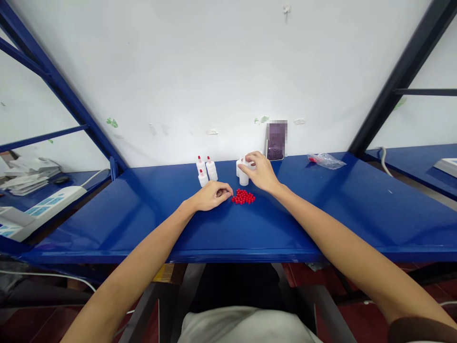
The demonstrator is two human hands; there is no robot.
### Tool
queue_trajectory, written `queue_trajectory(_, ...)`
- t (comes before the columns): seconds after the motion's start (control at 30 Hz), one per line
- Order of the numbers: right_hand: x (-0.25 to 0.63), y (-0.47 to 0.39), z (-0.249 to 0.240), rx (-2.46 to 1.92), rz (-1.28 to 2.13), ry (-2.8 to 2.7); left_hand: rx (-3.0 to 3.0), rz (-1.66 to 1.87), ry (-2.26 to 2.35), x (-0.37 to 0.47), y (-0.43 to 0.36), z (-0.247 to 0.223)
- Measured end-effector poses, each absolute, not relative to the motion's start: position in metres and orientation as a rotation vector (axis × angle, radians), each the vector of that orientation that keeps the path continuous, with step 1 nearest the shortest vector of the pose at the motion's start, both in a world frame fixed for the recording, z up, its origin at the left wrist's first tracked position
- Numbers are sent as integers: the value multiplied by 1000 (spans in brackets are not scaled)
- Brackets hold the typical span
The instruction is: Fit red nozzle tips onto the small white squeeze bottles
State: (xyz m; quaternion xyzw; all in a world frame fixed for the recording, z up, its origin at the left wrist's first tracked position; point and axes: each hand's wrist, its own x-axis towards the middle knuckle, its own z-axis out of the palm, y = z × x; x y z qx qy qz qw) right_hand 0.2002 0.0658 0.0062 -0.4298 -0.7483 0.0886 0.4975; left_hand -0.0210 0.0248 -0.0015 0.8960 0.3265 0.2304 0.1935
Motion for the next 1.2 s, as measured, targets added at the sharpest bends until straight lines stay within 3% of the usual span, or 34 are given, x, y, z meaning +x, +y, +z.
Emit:
queue_trajectory(0.2,197,65,5,-1029,314,-1727,2565,585,954,-19,22,-1)
queue_trajectory(0.5,185,64,-5,-889,913,-1449,2586,594,979,-18,24,-3)
queue_trajectory(0.8,174,70,-17,-822,1292,-1423,2609,554,995,-16,27,-5)
queue_trajectory(1.0,177,73,-17,-842,1262,-1382,2637,571,964,-16,29,-7)
queue_trajectory(1.2,200,66,-11,-979,852,-1842,2504,692,988,-17,33,-9)
